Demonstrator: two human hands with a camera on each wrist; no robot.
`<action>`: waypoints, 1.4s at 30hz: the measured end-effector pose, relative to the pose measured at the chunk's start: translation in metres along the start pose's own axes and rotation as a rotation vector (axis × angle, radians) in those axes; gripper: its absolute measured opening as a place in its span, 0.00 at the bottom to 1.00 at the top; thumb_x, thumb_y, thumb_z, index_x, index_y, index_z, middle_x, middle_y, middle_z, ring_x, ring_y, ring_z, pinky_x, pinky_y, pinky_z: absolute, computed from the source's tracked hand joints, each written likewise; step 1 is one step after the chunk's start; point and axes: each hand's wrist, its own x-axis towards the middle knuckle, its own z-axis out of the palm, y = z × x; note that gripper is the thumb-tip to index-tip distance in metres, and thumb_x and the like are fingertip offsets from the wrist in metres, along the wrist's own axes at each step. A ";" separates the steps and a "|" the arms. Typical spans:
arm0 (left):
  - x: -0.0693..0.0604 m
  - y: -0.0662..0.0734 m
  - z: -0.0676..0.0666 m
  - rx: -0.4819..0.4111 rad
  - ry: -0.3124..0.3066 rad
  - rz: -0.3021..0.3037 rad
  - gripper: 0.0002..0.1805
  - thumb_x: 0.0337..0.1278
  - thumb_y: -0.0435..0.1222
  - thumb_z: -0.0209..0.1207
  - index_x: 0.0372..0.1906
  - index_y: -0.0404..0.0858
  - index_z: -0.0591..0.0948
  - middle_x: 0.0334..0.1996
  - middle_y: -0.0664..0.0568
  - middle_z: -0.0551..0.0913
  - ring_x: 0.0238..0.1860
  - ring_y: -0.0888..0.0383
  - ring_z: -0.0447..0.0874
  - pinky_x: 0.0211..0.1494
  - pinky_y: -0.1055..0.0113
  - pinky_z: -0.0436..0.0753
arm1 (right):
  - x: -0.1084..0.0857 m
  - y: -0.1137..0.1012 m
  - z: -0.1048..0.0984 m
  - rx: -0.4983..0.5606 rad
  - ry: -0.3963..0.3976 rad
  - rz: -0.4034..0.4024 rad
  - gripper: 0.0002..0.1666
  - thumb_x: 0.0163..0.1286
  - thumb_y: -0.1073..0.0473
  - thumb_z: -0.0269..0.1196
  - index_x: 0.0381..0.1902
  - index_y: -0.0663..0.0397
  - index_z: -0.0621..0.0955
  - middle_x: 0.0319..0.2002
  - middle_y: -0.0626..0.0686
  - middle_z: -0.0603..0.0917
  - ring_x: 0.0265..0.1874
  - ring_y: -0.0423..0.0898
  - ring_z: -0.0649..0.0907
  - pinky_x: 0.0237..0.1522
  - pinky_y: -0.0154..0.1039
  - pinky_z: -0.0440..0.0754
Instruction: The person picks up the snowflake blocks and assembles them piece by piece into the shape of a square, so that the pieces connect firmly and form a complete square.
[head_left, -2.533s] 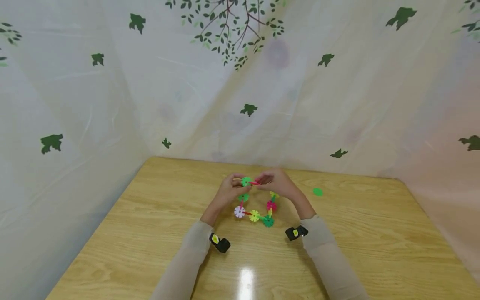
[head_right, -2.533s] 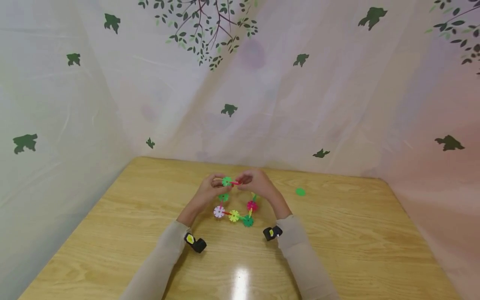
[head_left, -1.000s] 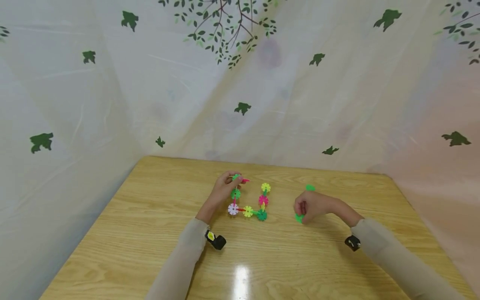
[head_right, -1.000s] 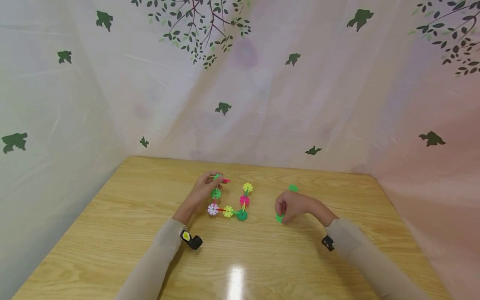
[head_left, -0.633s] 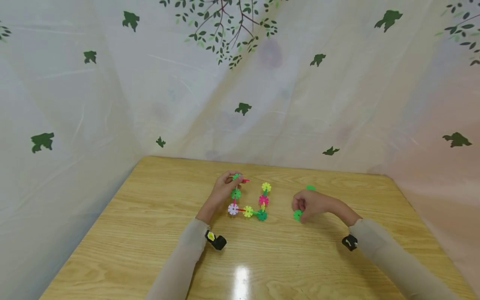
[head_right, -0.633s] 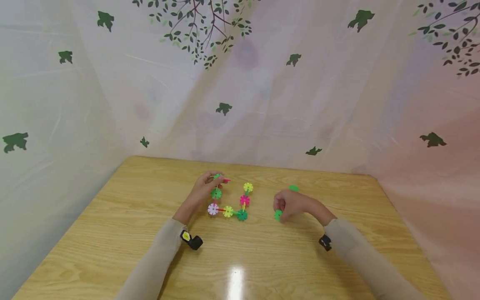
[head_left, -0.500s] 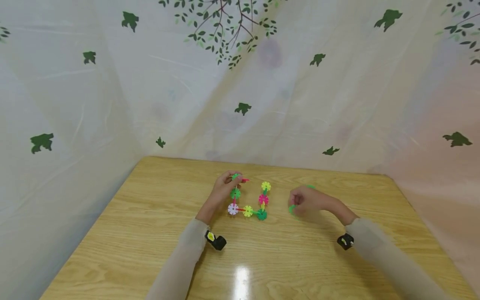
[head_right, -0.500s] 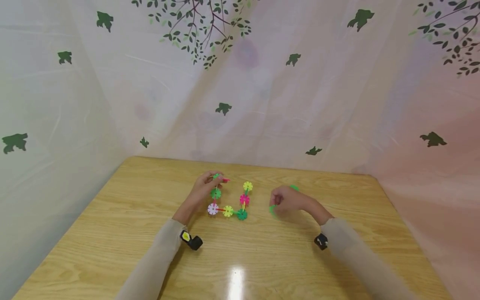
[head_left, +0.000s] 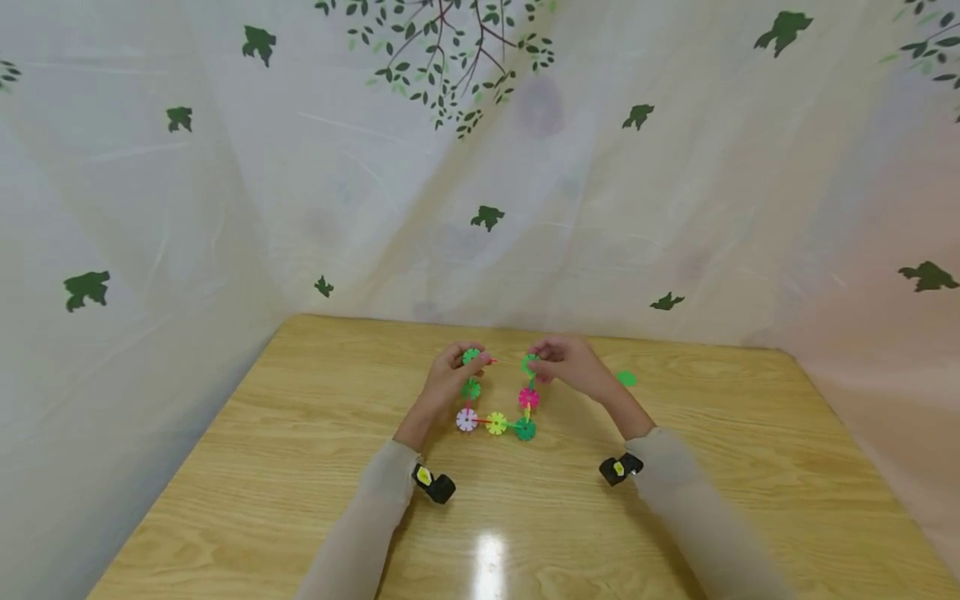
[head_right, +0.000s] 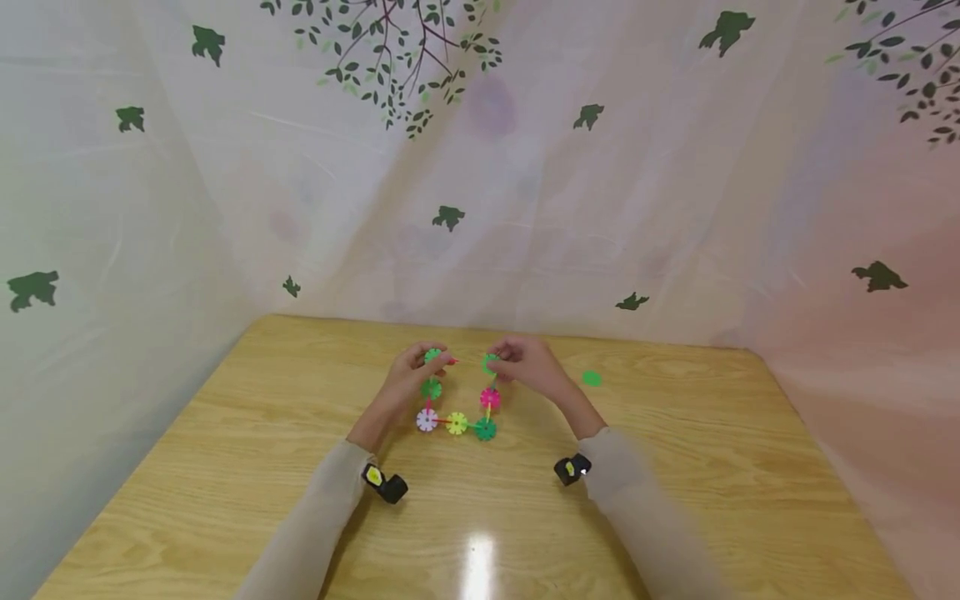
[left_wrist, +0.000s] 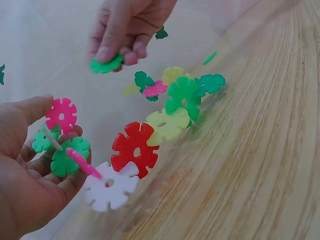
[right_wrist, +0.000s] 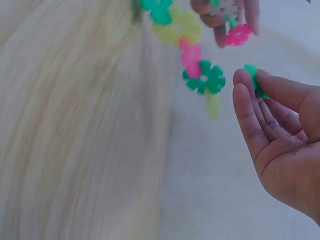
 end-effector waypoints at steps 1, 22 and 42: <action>0.000 0.000 0.000 -0.007 0.003 -0.001 0.16 0.71 0.38 0.62 0.55 0.32 0.79 0.46 0.43 0.89 0.46 0.46 0.81 0.55 0.57 0.81 | 0.003 -0.002 0.003 0.012 0.011 -0.003 0.13 0.71 0.67 0.65 0.49 0.73 0.82 0.36 0.68 0.86 0.30 0.56 0.88 0.37 0.51 0.90; 0.002 -0.004 0.000 -0.014 0.015 0.001 0.15 0.71 0.37 0.62 0.54 0.31 0.79 0.45 0.46 0.87 0.48 0.45 0.86 0.59 0.49 0.84 | 0.025 -0.009 0.029 0.105 0.066 0.039 0.13 0.70 0.69 0.65 0.49 0.75 0.82 0.36 0.70 0.88 0.32 0.61 0.90 0.40 0.60 0.88; -0.001 -0.003 -0.001 -0.028 0.015 -0.048 0.18 0.66 0.40 0.67 0.53 0.32 0.84 0.44 0.47 0.89 0.45 0.56 0.89 0.53 0.62 0.87 | 0.026 -0.008 0.033 0.140 0.093 0.048 0.13 0.70 0.69 0.65 0.49 0.75 0.82 0.36 0.70 0.88 0.34 0.65 0.89 0.43 0.61 0.87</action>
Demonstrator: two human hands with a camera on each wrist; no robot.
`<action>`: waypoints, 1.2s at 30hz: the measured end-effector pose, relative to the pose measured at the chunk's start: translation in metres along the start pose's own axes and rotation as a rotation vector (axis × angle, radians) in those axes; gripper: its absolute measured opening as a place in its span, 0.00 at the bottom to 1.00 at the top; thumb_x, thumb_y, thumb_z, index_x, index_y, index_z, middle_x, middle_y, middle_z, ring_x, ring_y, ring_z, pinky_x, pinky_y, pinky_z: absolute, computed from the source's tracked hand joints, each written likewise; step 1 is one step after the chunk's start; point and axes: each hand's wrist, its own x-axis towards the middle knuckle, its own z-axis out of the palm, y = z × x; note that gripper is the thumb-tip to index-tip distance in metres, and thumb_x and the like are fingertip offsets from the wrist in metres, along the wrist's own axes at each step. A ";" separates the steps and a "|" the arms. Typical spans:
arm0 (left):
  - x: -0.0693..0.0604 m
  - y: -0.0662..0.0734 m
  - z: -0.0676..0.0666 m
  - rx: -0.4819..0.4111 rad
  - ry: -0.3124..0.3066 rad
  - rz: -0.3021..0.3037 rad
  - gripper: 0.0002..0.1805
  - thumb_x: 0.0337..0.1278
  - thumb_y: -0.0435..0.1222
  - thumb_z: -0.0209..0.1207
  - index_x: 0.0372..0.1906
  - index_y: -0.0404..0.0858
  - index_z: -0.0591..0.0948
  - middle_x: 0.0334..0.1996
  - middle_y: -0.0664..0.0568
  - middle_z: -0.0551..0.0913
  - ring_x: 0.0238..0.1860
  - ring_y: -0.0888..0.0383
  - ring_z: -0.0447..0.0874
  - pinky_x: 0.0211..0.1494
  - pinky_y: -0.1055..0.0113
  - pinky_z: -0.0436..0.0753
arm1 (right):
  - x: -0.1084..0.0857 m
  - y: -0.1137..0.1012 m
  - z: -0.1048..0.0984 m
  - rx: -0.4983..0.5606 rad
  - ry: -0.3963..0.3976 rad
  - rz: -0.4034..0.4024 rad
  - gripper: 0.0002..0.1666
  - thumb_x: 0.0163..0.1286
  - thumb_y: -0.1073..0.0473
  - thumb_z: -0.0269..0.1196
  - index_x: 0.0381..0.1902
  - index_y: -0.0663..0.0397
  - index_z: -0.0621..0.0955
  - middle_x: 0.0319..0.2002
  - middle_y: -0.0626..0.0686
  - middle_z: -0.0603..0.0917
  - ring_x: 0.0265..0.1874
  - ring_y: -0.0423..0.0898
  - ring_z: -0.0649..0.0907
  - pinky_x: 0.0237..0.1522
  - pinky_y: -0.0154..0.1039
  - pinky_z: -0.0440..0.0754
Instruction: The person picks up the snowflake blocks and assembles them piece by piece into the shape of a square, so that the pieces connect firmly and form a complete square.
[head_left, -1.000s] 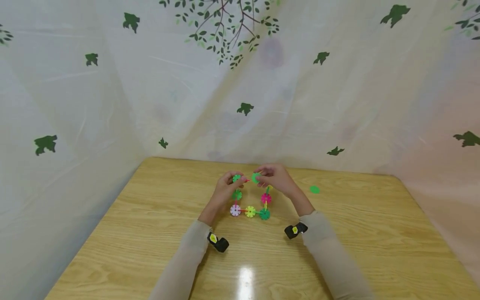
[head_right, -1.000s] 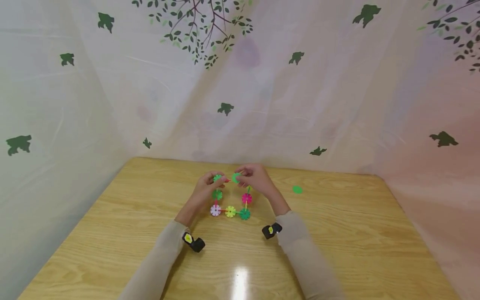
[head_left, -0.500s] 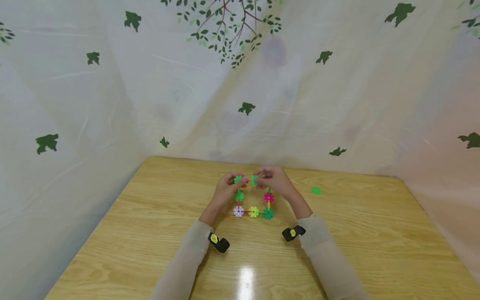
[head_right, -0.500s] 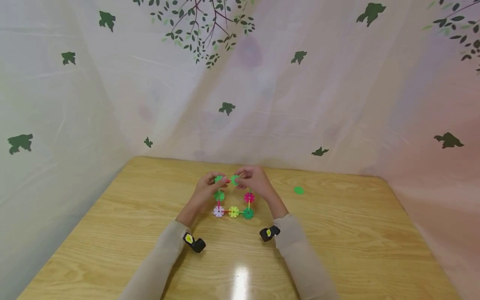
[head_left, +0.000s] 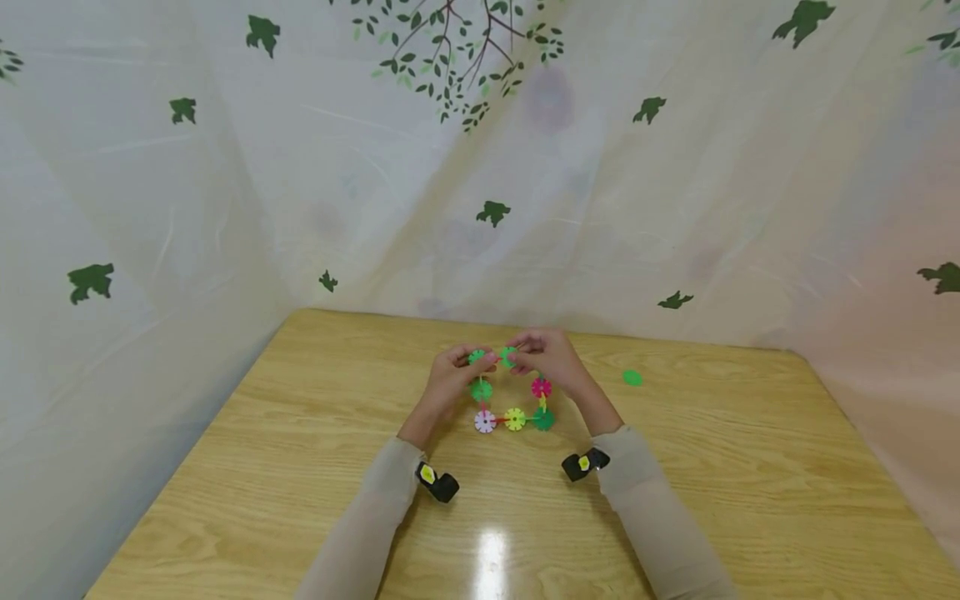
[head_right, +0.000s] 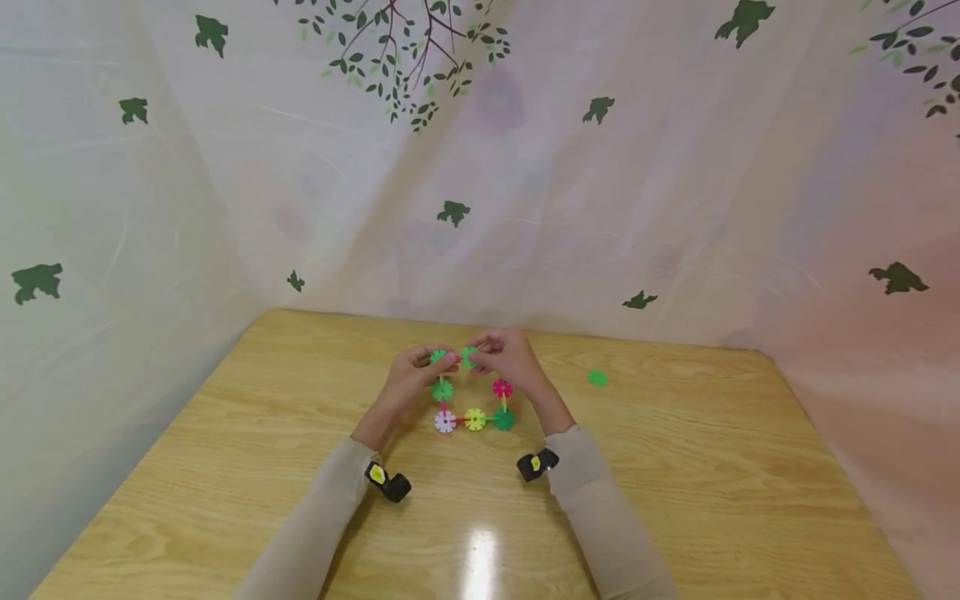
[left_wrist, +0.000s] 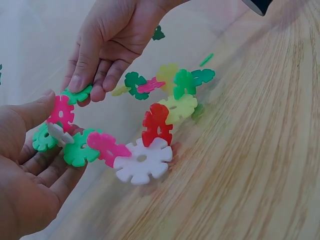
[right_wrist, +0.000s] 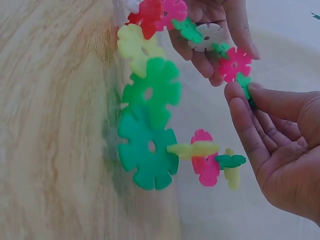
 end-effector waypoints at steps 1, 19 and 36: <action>0.000 0.000 0.000 -0.005 0.002 -0.004 0.18 0.65 0.40 0.67 0.53 0.32 0.84 0.43 0.49 0.89 0.43 0.58 0.89 0.52 0.63 0.87 | 0.000 0.001 0.000 0.002 0.003 0.005 0.13 0.70 0.69 0.65 0.48 0.75 0.83 0.36 0.70 0.88 0.34 0.65 0.89 0.43 0.61 0.87; -0.002 0.002 0.004 -0.010 0.031 0.029 0.16 0.62 0.35 0.69 0.49 0.28 0.86 0.35 0.53 0.90 0.36 0.63 0.87 0.44 0.69 0.87 | 0.000 0.003 0.003 -0.012 0.036 -0.049 0.08 0.68 0.72 0.66 0.41 0.75 0.84 0.33 0.68 0.88 0.27 0.51 0.90 0.33 0.44 0.90; -0.002 0.003 0.003 -0.019 0.028 0.008 0.16 0.62 0.34 0.68 0.50 0.28 0.86 0.35 0.56 0.89 0.36 0.63 0.87 0.44 0.71 0.86 | -0.003 -0.003 0.006 0.018 0.030 -0.029 0.10 0.69 0.72 0.65 0.44 0.77 0.82 0.37 0.72 0.87 0.31 0.60 0.90 0.41 0.60 0.88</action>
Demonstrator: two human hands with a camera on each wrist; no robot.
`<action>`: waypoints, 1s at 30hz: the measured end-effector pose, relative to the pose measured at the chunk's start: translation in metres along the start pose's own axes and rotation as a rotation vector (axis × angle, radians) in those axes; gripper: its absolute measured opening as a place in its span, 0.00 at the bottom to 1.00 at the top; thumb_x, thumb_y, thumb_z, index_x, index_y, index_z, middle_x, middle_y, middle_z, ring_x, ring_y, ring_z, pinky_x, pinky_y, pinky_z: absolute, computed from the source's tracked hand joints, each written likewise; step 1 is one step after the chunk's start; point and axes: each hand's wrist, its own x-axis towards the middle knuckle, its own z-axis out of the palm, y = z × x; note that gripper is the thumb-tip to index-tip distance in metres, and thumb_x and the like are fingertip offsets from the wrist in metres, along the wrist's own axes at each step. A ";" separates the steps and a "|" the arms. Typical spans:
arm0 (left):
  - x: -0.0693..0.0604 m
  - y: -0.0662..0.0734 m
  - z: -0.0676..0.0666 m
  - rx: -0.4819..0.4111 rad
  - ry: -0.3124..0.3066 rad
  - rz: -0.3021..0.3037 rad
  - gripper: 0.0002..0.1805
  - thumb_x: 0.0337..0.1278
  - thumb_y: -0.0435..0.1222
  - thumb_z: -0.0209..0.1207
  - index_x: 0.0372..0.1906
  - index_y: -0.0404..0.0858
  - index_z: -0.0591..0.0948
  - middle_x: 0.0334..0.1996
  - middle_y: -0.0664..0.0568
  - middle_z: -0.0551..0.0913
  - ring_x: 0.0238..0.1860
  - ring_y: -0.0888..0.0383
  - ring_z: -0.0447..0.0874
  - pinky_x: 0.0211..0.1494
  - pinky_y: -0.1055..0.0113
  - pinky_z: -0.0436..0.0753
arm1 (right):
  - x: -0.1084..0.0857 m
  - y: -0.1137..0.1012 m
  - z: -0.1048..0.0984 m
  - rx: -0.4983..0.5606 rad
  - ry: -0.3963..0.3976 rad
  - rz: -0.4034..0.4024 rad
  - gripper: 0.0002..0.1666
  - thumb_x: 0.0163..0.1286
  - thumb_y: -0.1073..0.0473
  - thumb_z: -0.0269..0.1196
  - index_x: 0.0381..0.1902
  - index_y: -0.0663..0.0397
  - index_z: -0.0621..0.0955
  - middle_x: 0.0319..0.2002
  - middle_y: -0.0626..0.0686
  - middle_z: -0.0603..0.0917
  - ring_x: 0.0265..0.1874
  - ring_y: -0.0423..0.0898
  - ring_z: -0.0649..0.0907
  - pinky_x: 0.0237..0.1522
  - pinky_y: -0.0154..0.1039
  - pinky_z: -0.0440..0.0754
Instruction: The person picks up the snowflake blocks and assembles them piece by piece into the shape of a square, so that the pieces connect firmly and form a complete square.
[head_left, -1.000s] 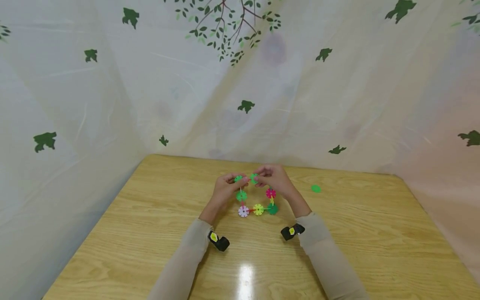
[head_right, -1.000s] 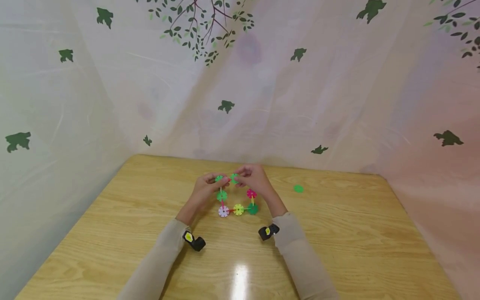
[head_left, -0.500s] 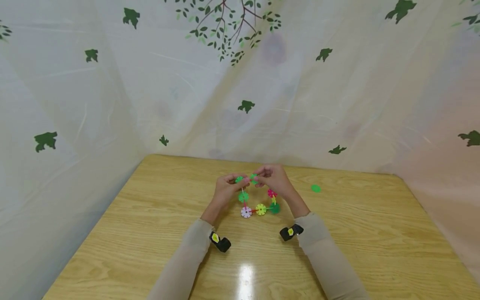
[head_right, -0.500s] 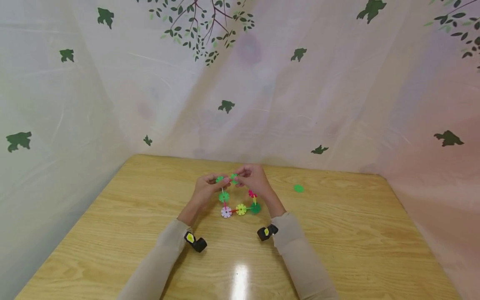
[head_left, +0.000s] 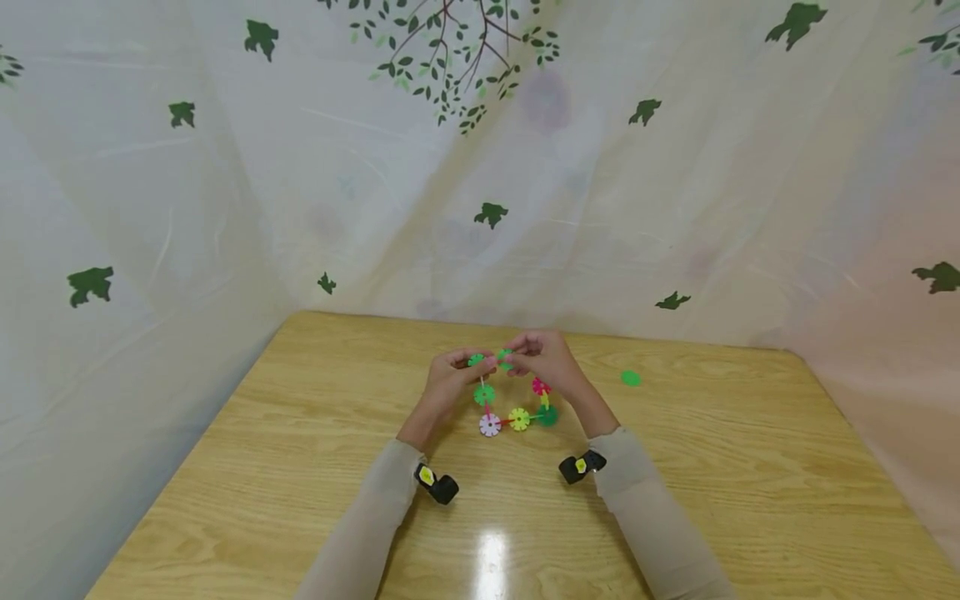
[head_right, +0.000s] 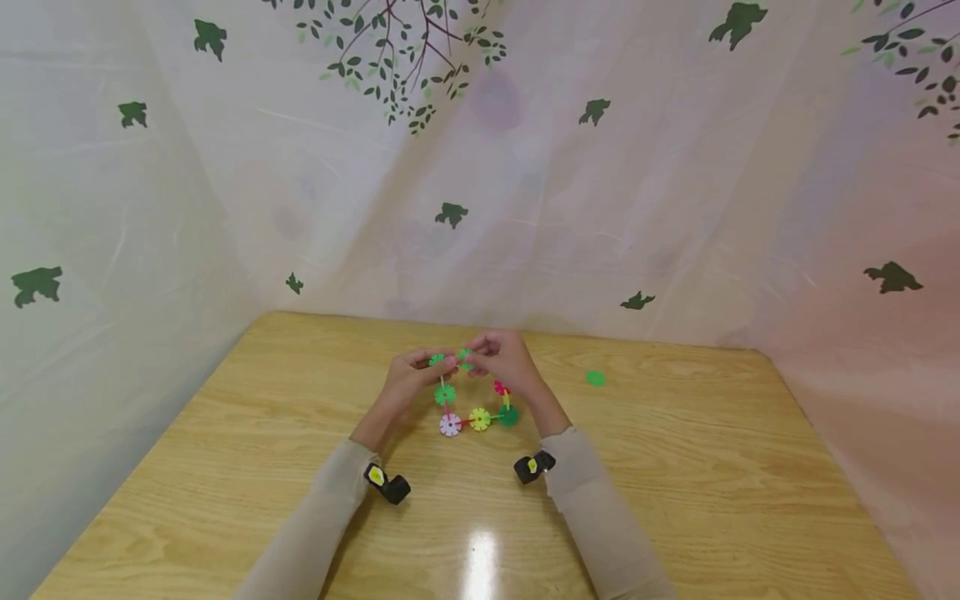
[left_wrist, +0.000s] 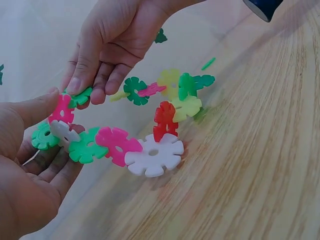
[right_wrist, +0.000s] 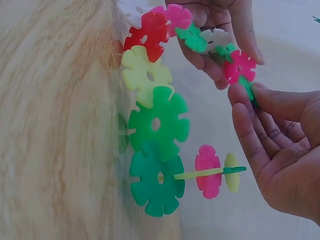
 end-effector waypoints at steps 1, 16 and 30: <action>0.000 0.001 0.000 0.003 -0.005 -0.004 0.16 0.63 0.35 0.68 0.51 0.29 0.86 0.34 0.57 0.89 0.37 0.62 0.87 0.45 0.71 0.85 | 0.000 0.000 0.000 0.000 -0.004 0.000 0.10 0.69 0.72 0.65 0.45 0.77 0.82 0.37 0.72 0.87 0.32 0.60 0.90 0.40 0.59 0.88; 0.002 -0.002 0.003 0.037 -0.078 -0.054 0.16 0.67 0.38 0.64 0.53 0.31 0.84 0.27 0.51 0.79 0.28 0.61 0.78 0.33 0.73 0.77 | 0.000 -0.004 -0.007 -0.085 -0.114 0.009 0.17 0.74 0.67 0.61 0.55 0.76 0.79 0.42 0.71 0.87 0.40 0.69 0.88 0.46 0.59 0.88; 0.000 -0.005 0.006 0.013 -0.033 -0.093 0.15 0.65 0.36 0.65 0.52 0.30 0.82 0.32 0.53 0.77 0.27 0.63 0.75 0.32 0.73 0.78 | -0.016 -0.015 -0.085 -0.391 -0.133 0.082 0.17 0.76 0.62 0.61 0.56 0.67 0.81 0.46 0.70 0.87 0.41 0.66 0.87 0.46 0.57 0.86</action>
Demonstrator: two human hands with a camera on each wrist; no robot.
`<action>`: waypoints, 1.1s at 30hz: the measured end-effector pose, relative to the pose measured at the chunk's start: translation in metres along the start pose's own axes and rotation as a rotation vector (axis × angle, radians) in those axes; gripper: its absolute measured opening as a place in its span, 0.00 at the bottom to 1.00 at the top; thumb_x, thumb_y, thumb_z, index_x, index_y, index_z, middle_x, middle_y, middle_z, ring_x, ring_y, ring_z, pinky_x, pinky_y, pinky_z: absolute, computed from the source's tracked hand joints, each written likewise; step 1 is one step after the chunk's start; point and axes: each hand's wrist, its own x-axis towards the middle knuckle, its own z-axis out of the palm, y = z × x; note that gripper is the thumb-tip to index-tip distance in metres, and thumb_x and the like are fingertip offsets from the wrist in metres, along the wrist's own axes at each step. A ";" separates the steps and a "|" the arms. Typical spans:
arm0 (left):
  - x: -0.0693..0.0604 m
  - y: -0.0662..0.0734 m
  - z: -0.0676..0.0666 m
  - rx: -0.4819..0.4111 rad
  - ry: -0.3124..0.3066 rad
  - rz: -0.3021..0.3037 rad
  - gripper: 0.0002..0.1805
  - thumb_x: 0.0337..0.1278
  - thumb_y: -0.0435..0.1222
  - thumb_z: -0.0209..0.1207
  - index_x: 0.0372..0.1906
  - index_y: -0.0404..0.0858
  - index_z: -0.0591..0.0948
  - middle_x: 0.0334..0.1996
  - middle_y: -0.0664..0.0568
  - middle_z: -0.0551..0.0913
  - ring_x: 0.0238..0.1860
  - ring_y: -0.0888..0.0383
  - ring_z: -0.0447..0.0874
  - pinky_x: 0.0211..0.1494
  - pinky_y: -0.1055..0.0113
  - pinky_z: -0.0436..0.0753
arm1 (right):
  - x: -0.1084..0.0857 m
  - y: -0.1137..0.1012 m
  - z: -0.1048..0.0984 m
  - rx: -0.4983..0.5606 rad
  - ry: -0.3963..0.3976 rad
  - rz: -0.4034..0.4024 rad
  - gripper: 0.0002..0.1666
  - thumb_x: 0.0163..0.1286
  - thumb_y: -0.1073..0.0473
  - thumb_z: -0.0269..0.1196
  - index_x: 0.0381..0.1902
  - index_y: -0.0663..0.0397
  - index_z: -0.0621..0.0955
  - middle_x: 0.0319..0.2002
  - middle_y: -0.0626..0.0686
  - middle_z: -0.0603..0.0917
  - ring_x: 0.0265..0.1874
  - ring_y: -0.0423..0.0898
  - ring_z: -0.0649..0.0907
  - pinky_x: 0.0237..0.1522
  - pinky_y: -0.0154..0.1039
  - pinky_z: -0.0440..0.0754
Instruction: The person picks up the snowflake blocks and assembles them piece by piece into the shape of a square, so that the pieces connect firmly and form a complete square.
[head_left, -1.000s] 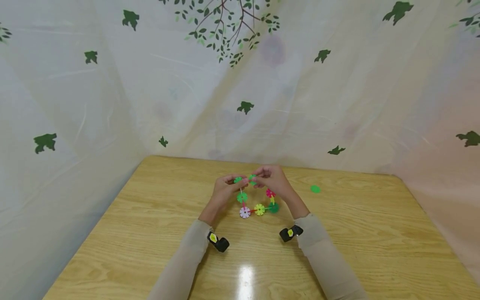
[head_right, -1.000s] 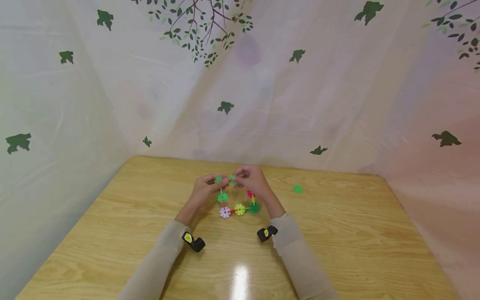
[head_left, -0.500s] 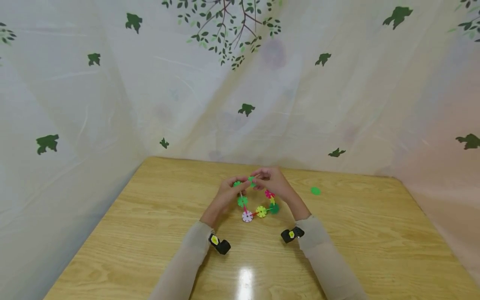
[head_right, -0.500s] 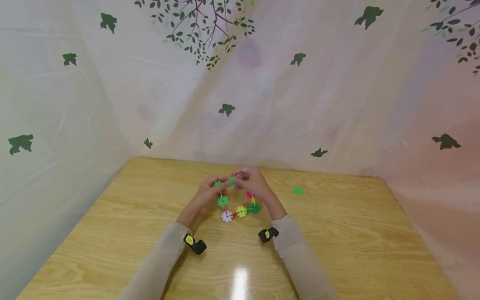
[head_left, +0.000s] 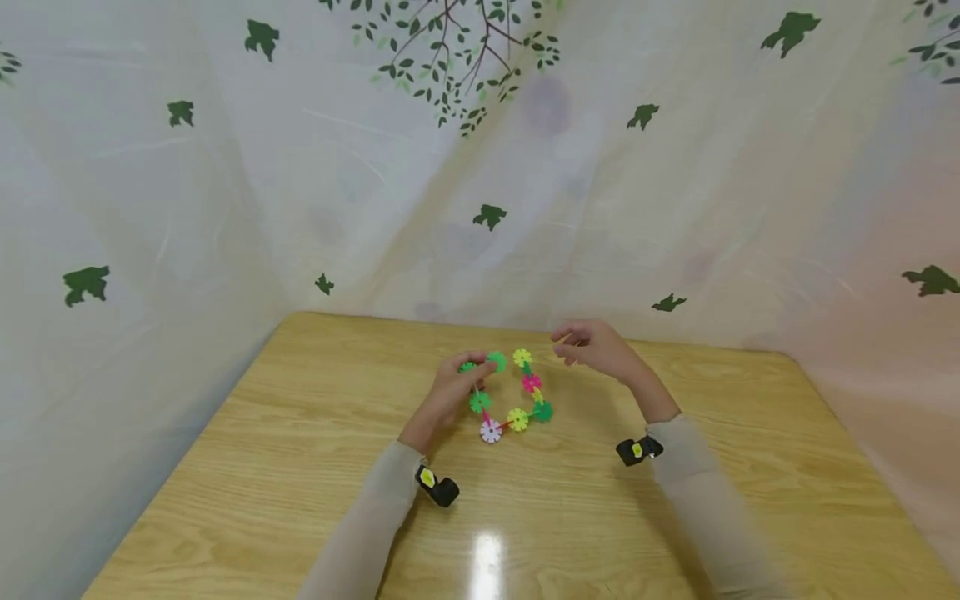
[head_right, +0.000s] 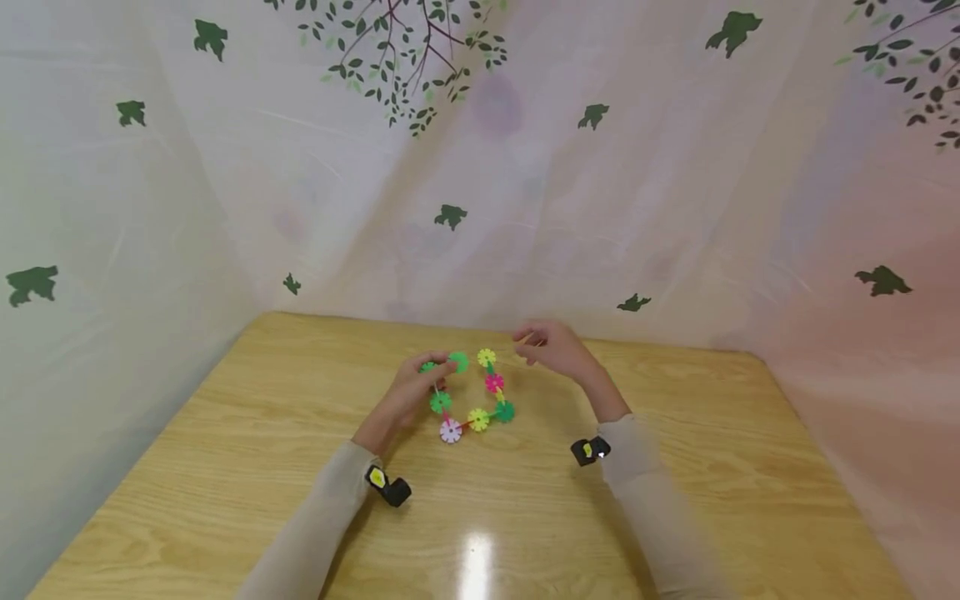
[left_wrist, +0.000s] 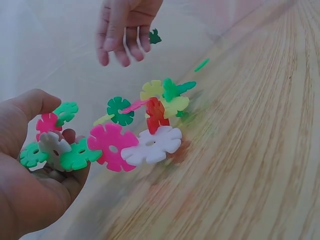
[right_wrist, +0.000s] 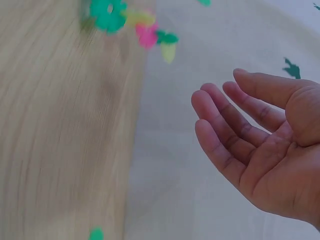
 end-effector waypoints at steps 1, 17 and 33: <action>0.000 0.000 0.000 0.011 -0.001 -0.004 0.16 0.65 0.36 0.65 0.52 0.31 0.82 0.33 0.53 0.77 0.28 0.63 0.75 0.33 0.73 0.79 | -0.003 0.005 -0.006 -0.028 -0.012 0.009 0.16 0.76 0.61 0.61 0.56 0.66 0.82 0.46 0.70 0.87 0.40 0.66 0.87 0.46 0.55 0.87; -0.001 -0.001 0.001 0.010 0.012 -0.019 0.13 0.65 0.35 0.65 0.49 0.32 0.82 0.31 0.50 0.76 0.27 0.62 0.72 0.33 0.72 0.80 | -0.034 0.073 -0.055 -0.206 -0.123 0.086 0.15 0.66 0.68 0.67 0.46 0.76 0.81 0.44 0.70 0.84 0.39 0.56 0.87 0.40 0.44 0.85; -0.003 0.000 0.003 -0.024 0.016 -0.007 0.11 0.66 0.32 0.62 0.48 0.29 0.81 0.37 0.54 0.79 0.33 0.60 0.80 0.41 0.68 0.85 | -0.040 0.100 -0.054 -0.163 -0.080 0.228 0.17 0.62 0.67 0.72 0.43 0.74 0.78 0.37 0.64 0.83 0.29 0.45 0.79 0.31 0.39 0.79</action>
